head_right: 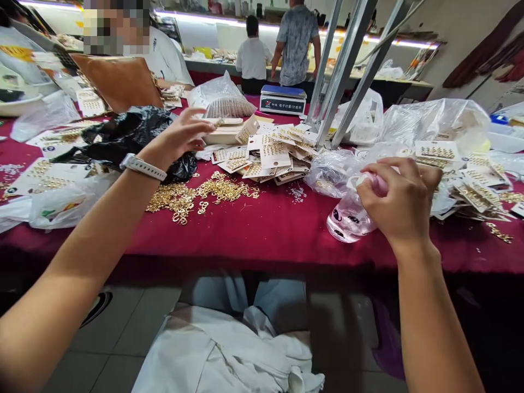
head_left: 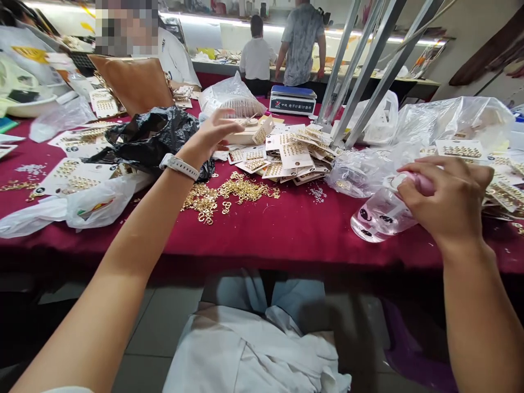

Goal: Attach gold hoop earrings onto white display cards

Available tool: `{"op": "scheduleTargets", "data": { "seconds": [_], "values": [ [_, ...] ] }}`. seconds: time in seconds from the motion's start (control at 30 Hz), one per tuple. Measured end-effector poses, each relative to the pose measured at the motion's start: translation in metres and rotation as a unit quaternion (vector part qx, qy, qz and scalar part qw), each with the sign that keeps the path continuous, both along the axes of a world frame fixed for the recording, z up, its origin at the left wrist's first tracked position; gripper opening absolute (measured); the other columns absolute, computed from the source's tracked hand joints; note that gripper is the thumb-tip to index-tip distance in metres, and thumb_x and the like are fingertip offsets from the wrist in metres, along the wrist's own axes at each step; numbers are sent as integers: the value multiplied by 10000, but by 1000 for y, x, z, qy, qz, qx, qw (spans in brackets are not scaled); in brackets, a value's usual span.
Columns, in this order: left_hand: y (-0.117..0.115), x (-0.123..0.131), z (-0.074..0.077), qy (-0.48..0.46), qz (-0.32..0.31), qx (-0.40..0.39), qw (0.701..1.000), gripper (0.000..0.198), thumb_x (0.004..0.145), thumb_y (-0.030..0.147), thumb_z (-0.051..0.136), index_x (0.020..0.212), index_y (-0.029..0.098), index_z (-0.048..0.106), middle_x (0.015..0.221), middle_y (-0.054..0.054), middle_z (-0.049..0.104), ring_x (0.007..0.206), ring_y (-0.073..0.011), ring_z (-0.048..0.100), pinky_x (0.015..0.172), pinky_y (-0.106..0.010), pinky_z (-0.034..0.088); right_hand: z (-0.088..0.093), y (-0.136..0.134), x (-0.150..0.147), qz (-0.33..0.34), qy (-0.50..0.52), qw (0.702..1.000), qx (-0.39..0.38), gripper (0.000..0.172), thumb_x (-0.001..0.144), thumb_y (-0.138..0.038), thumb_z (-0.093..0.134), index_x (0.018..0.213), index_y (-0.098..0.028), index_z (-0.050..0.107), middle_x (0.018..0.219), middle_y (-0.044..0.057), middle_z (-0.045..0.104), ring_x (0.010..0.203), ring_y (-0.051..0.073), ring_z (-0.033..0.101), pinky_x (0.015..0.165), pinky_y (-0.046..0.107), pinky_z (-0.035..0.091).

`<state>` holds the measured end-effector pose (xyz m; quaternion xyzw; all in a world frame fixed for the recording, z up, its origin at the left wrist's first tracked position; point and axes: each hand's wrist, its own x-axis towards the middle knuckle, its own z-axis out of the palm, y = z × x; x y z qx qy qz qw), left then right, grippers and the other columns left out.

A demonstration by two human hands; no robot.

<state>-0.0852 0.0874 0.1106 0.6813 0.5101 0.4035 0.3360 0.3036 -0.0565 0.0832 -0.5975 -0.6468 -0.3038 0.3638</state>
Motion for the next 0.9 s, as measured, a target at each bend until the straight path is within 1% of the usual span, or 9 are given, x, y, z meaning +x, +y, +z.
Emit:
{"op": "scheduleTargets", "data": {
  "seconds": [0.07, 0.17, 0.27, 0.37, 0.53, 0.67, 0.8, 0.83, 0.9],
  "values": [
    [-17, 14, 7, -47, -87, -58, 993, 590, 785, 438, 583, 1298, 194, 425, 1358, -76, 437, 1017, -174, 499, 873, -378, 452, -2, 1, 1, 4, -10, 1000, 7, 293, 757, -361, 442, 790, -205, 689, 951, 92, 701, 929, 257, 648, 896, 470, 392],
    [-44, 35, 7, -97, -196, -134, 966, 572, 820, 344, 500, 1346, 153, 380, 1244, -103, 541, 973, -166, 558, 838, -354, 478, -4, -1, 6, 11, -17, 999, 35, 287, 771, -367, 457, 795, -203, 690, 931, 94, 708, 909, 275, 658, 896, 492, 411],
    [-70, 52, -4, -132, -271, -300, 905, 526, 791, 333, 523, 1272, 134, 451, 960, -93, 647, 781, -162, 607, 726, -352, 513, 1, -7, 17, 30, -6, 999, 10, 333, 791, -452, 463, 843, -228, 703, 988, 100, 698, 983, 289, 644, 909, 491, 442],
    [-87, 63, -22, -125, -331, -437, 827, 385, 761, 293, 604, 1132, 205, 549, 895, -33, 659, 730, -139, 613, 729, -333, 525, 9, -15, 22, 27, 11, 998, -59, 433, 749, -568, 488, 962, -247, 687, 1118, 119, 648, 1097, 312, 592, 911, 472, 467],
    [-89, 73, -49, -114, -309, -538, 776, 386, 723, 387, 652, 1033, 166, 588, 764, -36, 665, 700, -174, 644, 724, -357, 542, 14, -19, 14, 42, 31, 995, -87, 378, 768, -535, 453, 930, -266, 663, 1138, 112, 645, 1121, 299, 583, 970, 472, 437],
    [-74, 78, -69, -141, -386, -551, 726, 523, 697, 573, 639, 1018, 161, 610, 805, -44, 683, 703, -166, 643, 737, -335, 541, 19, -18, 26, 21, 121, 986, -109, 480, 710, -691, 490, 968, -326, 666, 1063, 66, 680, 1017, 285, 626, 897, 465, 477],
    [-66, 76, -83, -186, -405, -505, 739, 558, 675, 674, 608, 920, 174, 629, 717, 0, 650, 632, -110, 597, 679, -246, 517, 15, -12, 62, 63, 172, 981, -65, 703, 526, -734, 659, 1147, -409, 606, 1091, 59, 665, 911, 291, 637, 731, 471, 500],
    [-66, 75, -86, -191, -394, -494, 751, 516, 681, 633, 637, 916, 174, 623, 729, 5, 646, 634, -99, 590, 677, -235, 510, 10, -9, 69, 91, 200, 975, -42, 742, 483, -708, 704, 1161, -427, 593, 1079, 57, 668, 877, 293, 643, 688, 471, 498],
    [-68, 74, -88, -195, -368, -470, 778, 411, 698, 462, 713, 971, 178, 595, 770, 14, 639, 630, -76, 575, 681, -227, 500, -4, -4, 77, 125, 249, 960, 1, 668, 535, -688, 681, 1152, -448, 588, 959, 44, 695, 783, 291, 656, 609, 469, 487]
  ]
}}
